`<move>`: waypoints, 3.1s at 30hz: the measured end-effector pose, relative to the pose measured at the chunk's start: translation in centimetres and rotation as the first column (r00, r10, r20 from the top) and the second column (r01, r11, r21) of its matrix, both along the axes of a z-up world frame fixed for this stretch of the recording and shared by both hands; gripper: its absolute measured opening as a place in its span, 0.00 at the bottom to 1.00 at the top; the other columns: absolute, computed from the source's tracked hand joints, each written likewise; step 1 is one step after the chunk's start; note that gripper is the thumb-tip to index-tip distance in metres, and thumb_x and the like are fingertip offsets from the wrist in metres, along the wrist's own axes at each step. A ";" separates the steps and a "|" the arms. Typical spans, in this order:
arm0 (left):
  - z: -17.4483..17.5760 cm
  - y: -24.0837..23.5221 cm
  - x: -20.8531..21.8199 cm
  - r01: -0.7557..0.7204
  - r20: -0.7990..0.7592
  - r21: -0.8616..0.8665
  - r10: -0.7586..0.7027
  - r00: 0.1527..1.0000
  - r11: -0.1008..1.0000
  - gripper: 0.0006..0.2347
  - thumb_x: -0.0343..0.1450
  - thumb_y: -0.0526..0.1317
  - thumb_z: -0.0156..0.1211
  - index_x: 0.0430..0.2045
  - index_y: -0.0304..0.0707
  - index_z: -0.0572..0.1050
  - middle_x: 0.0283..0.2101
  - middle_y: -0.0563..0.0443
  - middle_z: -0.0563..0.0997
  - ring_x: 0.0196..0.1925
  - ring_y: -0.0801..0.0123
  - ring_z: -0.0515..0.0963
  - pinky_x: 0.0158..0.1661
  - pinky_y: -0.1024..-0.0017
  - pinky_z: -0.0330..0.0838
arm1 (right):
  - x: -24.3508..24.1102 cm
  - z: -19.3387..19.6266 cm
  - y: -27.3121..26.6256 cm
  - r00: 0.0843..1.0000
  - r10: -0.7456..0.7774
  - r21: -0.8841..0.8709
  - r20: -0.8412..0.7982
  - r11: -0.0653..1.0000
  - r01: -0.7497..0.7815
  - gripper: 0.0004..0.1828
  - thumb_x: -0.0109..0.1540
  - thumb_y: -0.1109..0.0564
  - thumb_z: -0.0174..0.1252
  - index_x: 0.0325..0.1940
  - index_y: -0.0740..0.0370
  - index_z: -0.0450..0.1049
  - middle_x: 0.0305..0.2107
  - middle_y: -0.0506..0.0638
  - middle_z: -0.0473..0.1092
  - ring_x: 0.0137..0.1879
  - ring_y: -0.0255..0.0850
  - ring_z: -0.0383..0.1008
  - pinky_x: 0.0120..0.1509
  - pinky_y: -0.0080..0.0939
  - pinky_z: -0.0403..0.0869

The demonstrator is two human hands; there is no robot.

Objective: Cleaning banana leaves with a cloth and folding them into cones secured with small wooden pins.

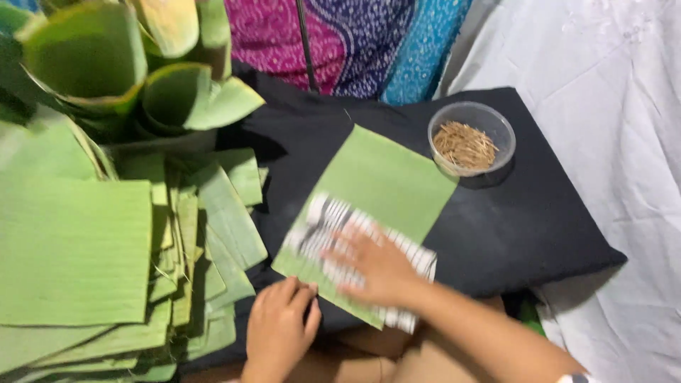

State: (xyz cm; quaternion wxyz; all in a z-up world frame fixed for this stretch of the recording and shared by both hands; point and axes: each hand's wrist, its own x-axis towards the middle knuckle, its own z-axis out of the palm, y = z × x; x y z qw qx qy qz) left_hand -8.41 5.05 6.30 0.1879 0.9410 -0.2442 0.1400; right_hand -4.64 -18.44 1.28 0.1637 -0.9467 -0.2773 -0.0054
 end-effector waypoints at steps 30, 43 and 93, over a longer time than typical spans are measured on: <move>-0.4 -5.1 -2.9 0.371 0.139 -0.008 -0.366 0.920 0.929 0.24 0.58 0.38 0.68 0.50 0.41 0.75 0.60 0.48 0.74 0.62 0.56 0.73 0.57 0.61 0.65 | -2.9 -0.9 -21.9 0.854 -0.148 0.844 -0.499 -0.306 0.440 0.26 0.64 0.65 0.45 0.68 0.59 0.65 0.52 0.57 0.72 0.47 0.39 0.75 0.53 0.35 0.74; 4.9 -1.2 4.6 -0.303 -0.329 -0.888 -0.017 0.944 0.344 0.11 0.79 0.40 0.46 0.43 0.30 0.75 0.33 0.50 0.79 0.30 0.77 0.73 0.34 0.77 0.71 | -7.4 12.0 -17.1 0.942 -0.303 0.885 -0.146 -0.465 -0.012 0.20 0.66 0.64 0.46 0.61 0.58 0.70 0.55 0.52 0.74 0.60 0.41 0.77 0.75 0.41 0.76; -7.9 -2.4 -1.5 -0.162 0.214 0.043 0.149 0.965 0.986 0.29 0.72 0.49 0.53 0.61 0.17 0.65 0.69 0.17 0.61 0.72 0.33 0.61 0.68 0.48 0.55 | 3.4 -0.8 -11.5 0.844 -0.501 -0.032 0.191 0.856 0.516 0.27 0.63 0.56 0.47 0.67 0.53 0.70 0.67 0.49 0.66 0.72 0.46 0.63 0.70 0.51 0.63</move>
